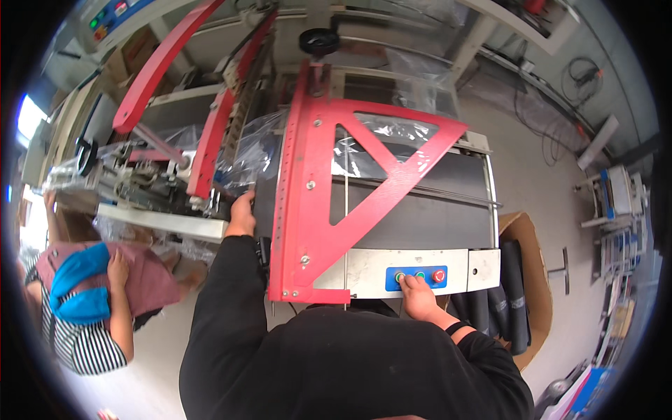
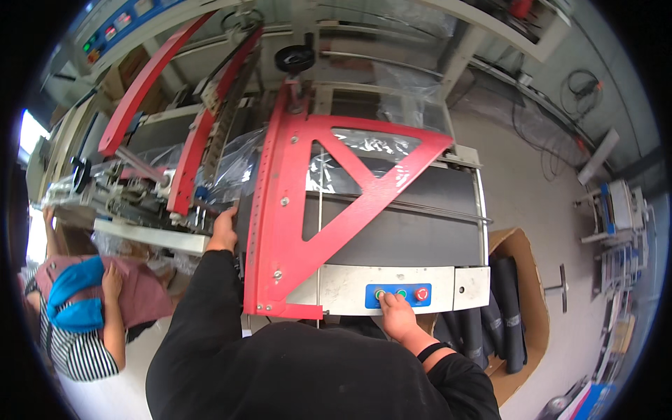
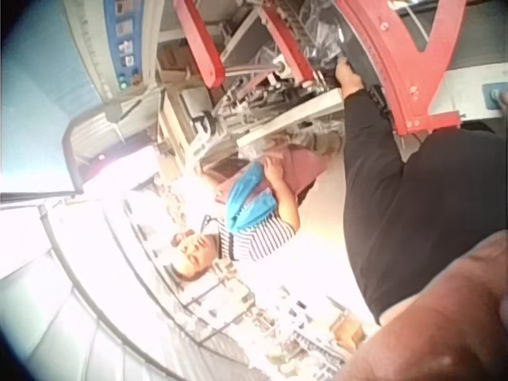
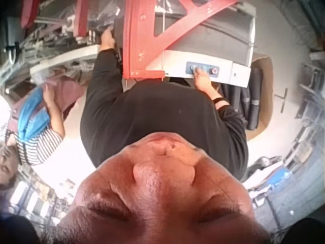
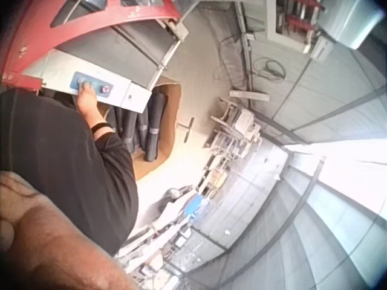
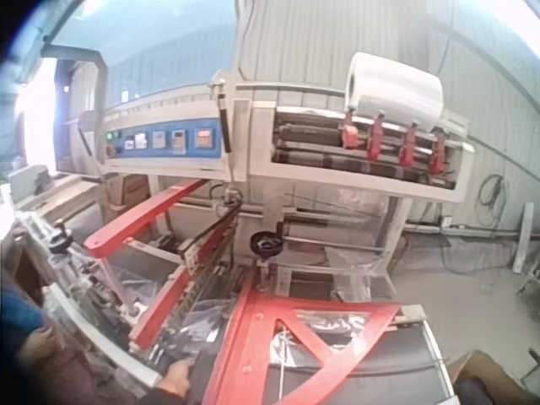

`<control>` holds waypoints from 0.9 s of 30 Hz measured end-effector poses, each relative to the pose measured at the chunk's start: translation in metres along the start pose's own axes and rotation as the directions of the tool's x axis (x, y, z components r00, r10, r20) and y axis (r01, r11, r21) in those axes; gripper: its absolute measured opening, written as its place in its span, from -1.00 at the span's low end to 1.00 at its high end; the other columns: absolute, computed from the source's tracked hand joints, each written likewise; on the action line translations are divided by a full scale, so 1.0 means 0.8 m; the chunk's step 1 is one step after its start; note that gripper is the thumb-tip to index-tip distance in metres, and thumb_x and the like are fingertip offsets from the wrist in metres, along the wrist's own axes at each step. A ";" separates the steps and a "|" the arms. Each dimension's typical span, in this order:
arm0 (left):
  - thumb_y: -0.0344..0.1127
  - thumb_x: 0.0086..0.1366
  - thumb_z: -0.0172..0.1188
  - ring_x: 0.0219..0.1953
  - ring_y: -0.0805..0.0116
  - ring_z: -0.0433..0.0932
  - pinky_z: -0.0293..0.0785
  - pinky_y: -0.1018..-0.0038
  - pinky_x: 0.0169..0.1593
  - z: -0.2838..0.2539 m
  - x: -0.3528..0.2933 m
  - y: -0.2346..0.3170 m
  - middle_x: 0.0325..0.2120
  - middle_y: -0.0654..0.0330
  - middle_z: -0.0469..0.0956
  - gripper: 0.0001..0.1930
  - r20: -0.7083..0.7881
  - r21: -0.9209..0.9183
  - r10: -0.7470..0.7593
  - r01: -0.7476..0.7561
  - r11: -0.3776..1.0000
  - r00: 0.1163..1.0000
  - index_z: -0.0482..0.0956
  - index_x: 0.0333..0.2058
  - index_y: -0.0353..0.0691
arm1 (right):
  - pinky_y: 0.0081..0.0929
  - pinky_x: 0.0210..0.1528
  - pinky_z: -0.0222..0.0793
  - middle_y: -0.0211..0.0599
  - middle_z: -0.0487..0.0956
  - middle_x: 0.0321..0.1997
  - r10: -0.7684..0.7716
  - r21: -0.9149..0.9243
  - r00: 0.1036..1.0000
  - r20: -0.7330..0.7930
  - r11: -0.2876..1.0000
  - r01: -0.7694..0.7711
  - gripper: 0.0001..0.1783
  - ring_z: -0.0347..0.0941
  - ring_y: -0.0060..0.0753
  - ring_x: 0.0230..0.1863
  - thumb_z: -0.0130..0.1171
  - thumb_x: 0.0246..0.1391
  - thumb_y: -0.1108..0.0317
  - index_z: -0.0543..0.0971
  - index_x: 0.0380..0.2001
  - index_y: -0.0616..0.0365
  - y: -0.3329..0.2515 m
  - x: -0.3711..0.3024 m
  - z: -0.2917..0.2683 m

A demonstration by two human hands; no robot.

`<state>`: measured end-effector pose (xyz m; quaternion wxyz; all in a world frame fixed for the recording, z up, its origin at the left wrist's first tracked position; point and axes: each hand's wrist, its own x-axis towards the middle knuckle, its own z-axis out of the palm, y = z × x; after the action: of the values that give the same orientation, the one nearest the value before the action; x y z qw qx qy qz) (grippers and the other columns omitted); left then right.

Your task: Using a heat sealing machine to seal black foam/rubber rolls inside plastic bags.

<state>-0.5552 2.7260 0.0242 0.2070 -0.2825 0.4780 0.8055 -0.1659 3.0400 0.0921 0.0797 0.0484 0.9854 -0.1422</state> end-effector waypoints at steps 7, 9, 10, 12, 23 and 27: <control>-0.48 0.15 0.02 -0.13 0.31 0.45 0.37 0.40 -0.06 -0.024 0.013 -0.019 -0.19 0.14 0.49 -0.72 -0.207 -0.025 0.219 -0.229 0.973 0.954 0.48 -0.13 -0.34 | -0.32 -0.13 0.33 -0.18 0.43 -0.18 -0.020 -0.001 1.000 0.010 1.000 0.020 -0.56 0.34 -0.10 -0.21 -0.02 -0.17 0.50 0.45 -0.10 0.28 0.000 -0.002 0.002; -0.52 0.14 0.01 -0.11 0.34 0.42 0.34 0.43 -0.03 -0.024 0.013 -0.024 -0.16 0.15 0.48 -0.70 -0.206 -0.008 0.265 -0.273 0.962 0.942 0.47 -0.12 -0.34 | -0.32 -0.13 0.33 -0.20 0.42 -0.18 -0.013 -0.028 1.000 -0.002 1.000 0.013 -0.57 0.33 -0.11 -0.20 -0.01 -0.16 0.49 0.45 -0.10 0.26 -0.002 -0.003 0.002; -0.55 0.12 0.00 -0.09 0.37 0.39 0.30 0.45 0.00 -0.024 0.011 -0.025 -0.14 0.17 0.47 -0.68 -0.206 0.009 0.311 -0.316 0.949 0.928 0.47 -0.10 -0.33 | -0.32 -0.13 0.33 -0.20 0.42 -0.18 -0.014 -0.026 1.000 0.000 1.000 0.014 -0.57 0.33 -0.11 -0.20 -0.01 -0.16 0.49 0.45 -0.10 0.26 -0.001 -0.002 0.004; -0.56 0.12 0.00 -0.09 0.37 0.40 0.30 0.46 0.00 -0.025 0.011 -0.027 -0.15 0.17 0.47 -0.66 -0.219 0.016 0.342 -0.347 0.938 0.914 0.46 -0.09 -0.33 | -0.32 -0.13 0.34 -0.21 0.42 -0.19 0.034 -0.015 0.998 0.061 0.999 -0.033 -0.58 0.33 -0.12 -0.20 -0.01 -0.15 0.48 0.46 -0.11 0.25 0.002 0.002 0.005; -0.51 0.11 0.02 -0.16 0.33 0.44 0.35 0.44 -0.05 -0.001 -0.019 -0.013 -0.24 0.14 0.48 -0.69 -0.152 0.129 0.268 -0.250 0.960 0.951 0.45 -0.12 -0.33 | -0.32 -0.15 0.34 -0.21 0.41 -0.21 -0.009 0.005 1.000 -0.015 1.000 0.009 -0.56 0.32 -0.12 -0.22 0.01 -0.19 0.50 0.44 -0.11 0.27 -0.001 -0.005 0.005; -0.50 0.09 0.05 -0.24 0.31 0.48 0.40 0.43 -0.14 -0.030 0.009 -0.029 -0.29 0.12 0.50 -0.69 -0.183 0.159 0.349 -0.323 0.933 0.919 0.46 -0.14 -0.36 | -0.30 -0.14 0.32 -0.19 0.42 -0.23 -0.010 0.012 1.000 0.008 1.000 0.010 -0.52 0.32 -0.09 -0.23 0.00 -0.21 0.50 0.43 -0.09 0.30 -0.003 0.001 0.004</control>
<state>-0.5401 2.7156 -0.0047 0.0317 -0.2653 0.5883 0.7632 -0.1666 3.0370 0.0892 0.0824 0.0436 0.9845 -0.1486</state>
